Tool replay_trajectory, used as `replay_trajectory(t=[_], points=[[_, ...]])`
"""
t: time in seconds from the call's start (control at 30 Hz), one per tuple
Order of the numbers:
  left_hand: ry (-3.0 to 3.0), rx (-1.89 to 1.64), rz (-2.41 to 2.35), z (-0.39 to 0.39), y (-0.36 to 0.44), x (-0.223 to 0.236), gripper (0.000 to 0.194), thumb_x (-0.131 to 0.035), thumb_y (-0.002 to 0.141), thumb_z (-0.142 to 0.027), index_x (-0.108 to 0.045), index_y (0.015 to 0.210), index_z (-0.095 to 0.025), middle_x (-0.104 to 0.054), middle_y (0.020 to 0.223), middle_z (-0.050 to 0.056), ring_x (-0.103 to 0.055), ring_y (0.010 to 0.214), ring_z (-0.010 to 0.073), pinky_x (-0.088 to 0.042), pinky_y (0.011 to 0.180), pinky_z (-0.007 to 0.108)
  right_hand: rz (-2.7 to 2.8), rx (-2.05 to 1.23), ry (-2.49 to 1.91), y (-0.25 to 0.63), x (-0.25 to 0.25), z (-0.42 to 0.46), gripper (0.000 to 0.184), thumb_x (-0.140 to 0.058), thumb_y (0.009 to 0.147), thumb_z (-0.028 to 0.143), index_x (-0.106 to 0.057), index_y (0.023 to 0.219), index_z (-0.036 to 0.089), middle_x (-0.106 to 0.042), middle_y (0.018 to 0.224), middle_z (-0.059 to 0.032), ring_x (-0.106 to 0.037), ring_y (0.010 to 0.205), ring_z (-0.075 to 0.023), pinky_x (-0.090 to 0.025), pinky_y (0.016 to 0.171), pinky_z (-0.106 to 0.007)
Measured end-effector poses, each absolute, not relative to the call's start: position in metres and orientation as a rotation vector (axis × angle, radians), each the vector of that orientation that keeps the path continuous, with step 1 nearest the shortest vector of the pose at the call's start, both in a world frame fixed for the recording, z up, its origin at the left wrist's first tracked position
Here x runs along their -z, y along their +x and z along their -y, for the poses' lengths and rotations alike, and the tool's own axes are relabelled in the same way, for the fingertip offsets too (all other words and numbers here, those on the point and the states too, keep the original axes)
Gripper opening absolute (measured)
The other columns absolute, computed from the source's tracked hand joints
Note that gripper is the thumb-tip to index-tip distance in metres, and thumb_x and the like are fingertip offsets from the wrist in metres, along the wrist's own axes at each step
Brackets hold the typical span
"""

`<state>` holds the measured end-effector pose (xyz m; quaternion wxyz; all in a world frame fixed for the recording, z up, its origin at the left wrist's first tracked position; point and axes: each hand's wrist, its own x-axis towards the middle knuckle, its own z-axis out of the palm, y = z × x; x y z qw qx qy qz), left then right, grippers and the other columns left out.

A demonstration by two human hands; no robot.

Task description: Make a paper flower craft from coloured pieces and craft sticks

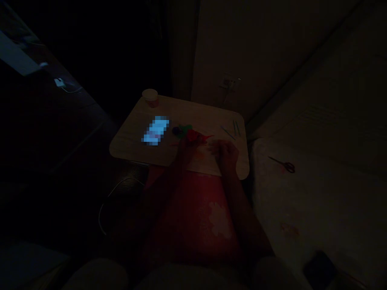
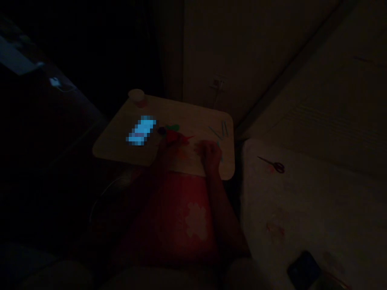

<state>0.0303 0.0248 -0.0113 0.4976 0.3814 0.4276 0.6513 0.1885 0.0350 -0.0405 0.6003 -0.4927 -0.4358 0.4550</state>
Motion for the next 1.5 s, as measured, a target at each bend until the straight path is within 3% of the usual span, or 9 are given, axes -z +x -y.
replay_trajectory(t=[0.2,0.27,0.37,0.57,0.73,0.9,1.03,1.23,1.5], points=[[0.892,-1.567,-1.046,-0.0257,0.0308,0.0095,0.027,-0.083,0.075,-0.04,-0.066,0.08,-0.02,-0.073,0.078,0.002,-0.072,0.077,0.0181,-0.06,0.075,0.03,1.028,-0.927,-1.26,0.1917,0.0396,-0.0342,0.024,-0.076,0.073,0.037,-0.064,0.065,0.018,-0.061,0.054,0.0039,-0.053,0.048,-0.0101,-0.038,0.047,-0.022],[0.89,-1.564,-1.05,-0.0259,0.0304,0.0096,0.027,-0.083,0.075,-0.04,-0.066,0.08,-0.02,-0.073,0.079,0.003,-0.072,0.077,0.0183,-0.06,0.074,0.03,1.045,-0.858,-1.272,0.1939,0.0413,-0.0358,0.022,-0.077,0.072,0.037,-0.068,0.067,0.017,-0.065,0.059,0.0023,-0.056,0.055,-0.0112,-0.041,0.052,-0.023],[0.901,-1.569,-1.042,-0.027,0.0301,0.011,0.026,-0.083,0.075,-0.04,-0.066,0.078,-0.02,-0.073,0.077,0.003,-0.072,0.076,0.0176,-0.06,0.074,0.029,1.03,-0.91,-1.251,0.195,0.0438,-0.0377,0.028,-0.075,0.075,0.041,-0.077,0.086,0.016,-0.074,0.078,-0.0023,-0.059,0.064,-0.0124,-0.045,0.056,-0.024],[0.887,-1.6,-0.98,-0.0288,0.0304,0.0144,0.032,-0.086,0.071,-0.043,-0.067,0.079,-0.019,-0.073,0.077,0.001,-0.071,0.073,0.0167,-0.06,0.075,0.03,0.939,-1.043,-1.048,0.1923,0.0475,-0.0393,0.042,-0.077,0.076,0.042,-0.075,0.109,0.017,-0.076,0.092,-0.0067,-0.065,0.068,-0.012,-0.052,0.062,-0.026],[0.881,-1.581,-1.035,-0.0288,0.03,0.0165,0.029,-0.085,0.073,-0.041,-0.067,0.08,-0.019,-0.073,0.078,0.002,-0.071,0.076,0.0174,-0.058,0.076,0.03,0.976,-1.02,-1.12,0.1907,0.0442,-0.038,0.032,-0.074,0.079,0.044,-0.076,0.093,0.016,-0.077,0.086,-0.0075,-0.068,0.066,-0.0152,-0.054,0.061,-0.029],[0.893,-1.587,-1.021,-0.028,0.0301,0.0156,0.025,-0.082,0.077,-0.038,-0.067,0.08,-0.019,-0.072,0.077,0.002,-0.071,0.078,0.0186,-0.058,0.079,0.032,1.007,-0.996,-1.234,0.1904,0.04,-0.0366,0.022,-0.071,0.078,0.038,-0.07,0.073,0.016,-0.069,0.066,-0.002,-0.062,0.056,-0.0128,-0.047,0.052,-0.024],[0.891,-1.579,-1.02,-0.027,0.0296,0.0142,0.022,-0.08,0.078,-0.036,-0.068,0.08,-0.018,-0.072,0.079,0.003,-0.071,0.077,0.0177,-0.058,0.079,0.031,1.024,-0.964,-1.254,0.1926,0.042,-0.0364,0.025,-0.073,0.076,0.037,-0.06,0.066,0.019,-0.061,0.056,0.0031,-0.053,0.049,-0.0096,-0.04,0.048,-0.022],[0.868,-1.563,-1.049,-0.0256,0.0296,0.0144,0.018,-0.079,0.08,-0.033,-0.068,0.083,-0.019,-0.073,0.081,0.003,-0.072,0.079,0.0175,-0.058,0.078,0.03,1.045,-0.932,-1.27,0.1929,0.0412,-0.0353,0.024,-0.073,0.077,0.036,-0.059,0.068,0.019,-0.058,0.055,0.0047,-0.051,0.048,-0.0088,-0.039,0.048,-0.021],[0.904,-1.552,-1.133,-0.0237,0.0303,0.0105,0.017,-0.077,0.083,-0.031,-0.066,0.077,-0.019,-0.072,0.077,0.003,-0.07,0.079,0.0172,-0.058,0.077,0.03,1.032,-1.029,-1.175,0.1899,0.039,-0.0354,0.026,-0.067,0.082,0.041,-0.073,0.084,0.017,-0.068,0.067,-0.0011,-0.055,0.052,-0.01,-0.042,0.049,-0.023]])
